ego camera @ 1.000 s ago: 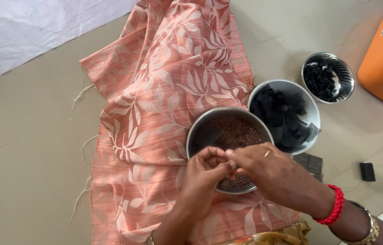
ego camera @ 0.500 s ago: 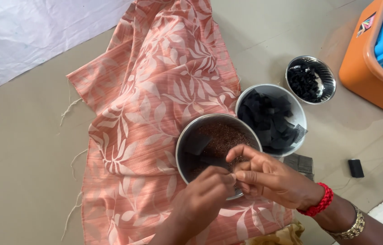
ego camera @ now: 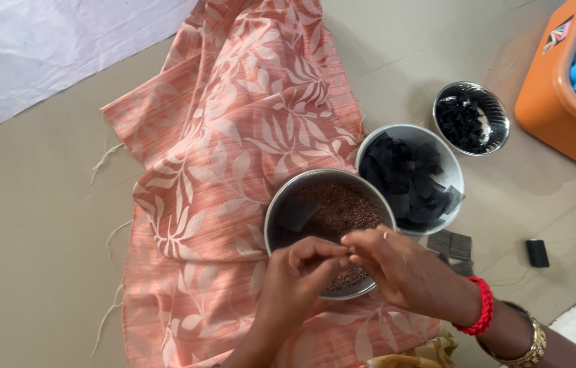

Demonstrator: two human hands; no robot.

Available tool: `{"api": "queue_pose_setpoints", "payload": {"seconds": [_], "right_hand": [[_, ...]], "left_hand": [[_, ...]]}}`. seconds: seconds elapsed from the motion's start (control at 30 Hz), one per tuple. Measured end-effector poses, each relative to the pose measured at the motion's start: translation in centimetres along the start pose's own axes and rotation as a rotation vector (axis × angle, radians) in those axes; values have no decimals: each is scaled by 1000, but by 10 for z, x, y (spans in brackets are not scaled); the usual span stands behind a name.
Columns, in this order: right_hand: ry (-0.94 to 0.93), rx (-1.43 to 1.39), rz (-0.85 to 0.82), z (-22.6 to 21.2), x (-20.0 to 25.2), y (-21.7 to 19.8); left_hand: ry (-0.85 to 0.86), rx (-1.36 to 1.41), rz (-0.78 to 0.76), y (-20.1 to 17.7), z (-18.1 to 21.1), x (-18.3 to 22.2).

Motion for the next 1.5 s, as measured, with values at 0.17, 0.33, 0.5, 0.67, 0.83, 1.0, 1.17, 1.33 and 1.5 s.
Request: {"api": "queue_pose_setpoints", "payload": {"seconds": [0.17,0.33,0.5,0.67,0.83,1.0,1.17,1.33,1.5], "right_hand": [[447,-863,-120,25,6,10],[763,-1563,-323,34,19,28],[423,-719,-28,22,12,3],[196,-155,62,15,14,5],[471,-607,-62,36,12,7],[663,-1344,-321,55,12,15],[722,-591,-27,114,-3,-32],[778,12,408,240,1,-94],[531,155,526,171,-22,-105]], "left_hand": [[666,-641,-176,16,53,15],[1027,-839,-374,27,55,19],[-132,51,10,1,-28,-13],[-229,22,-56,-2,-45,-19],[372,-454,-160,-6,-46,-16],[1146,-970,-318,25,-12,-12],[605,-793,-134,12,-31,-26],[413,-752,54,0,15,-23],[52,-289,365,-28,-8,-14]]}}
Point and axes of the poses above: each hand's wrist, its own x-axis away from the middle knuckle, its own y-axis out of the palm, z = x × y, the point moved 5 cm from there along -x, towards the middle knuckle, and after that the axes turned 10 degrees about y, right-handed, at the moved point
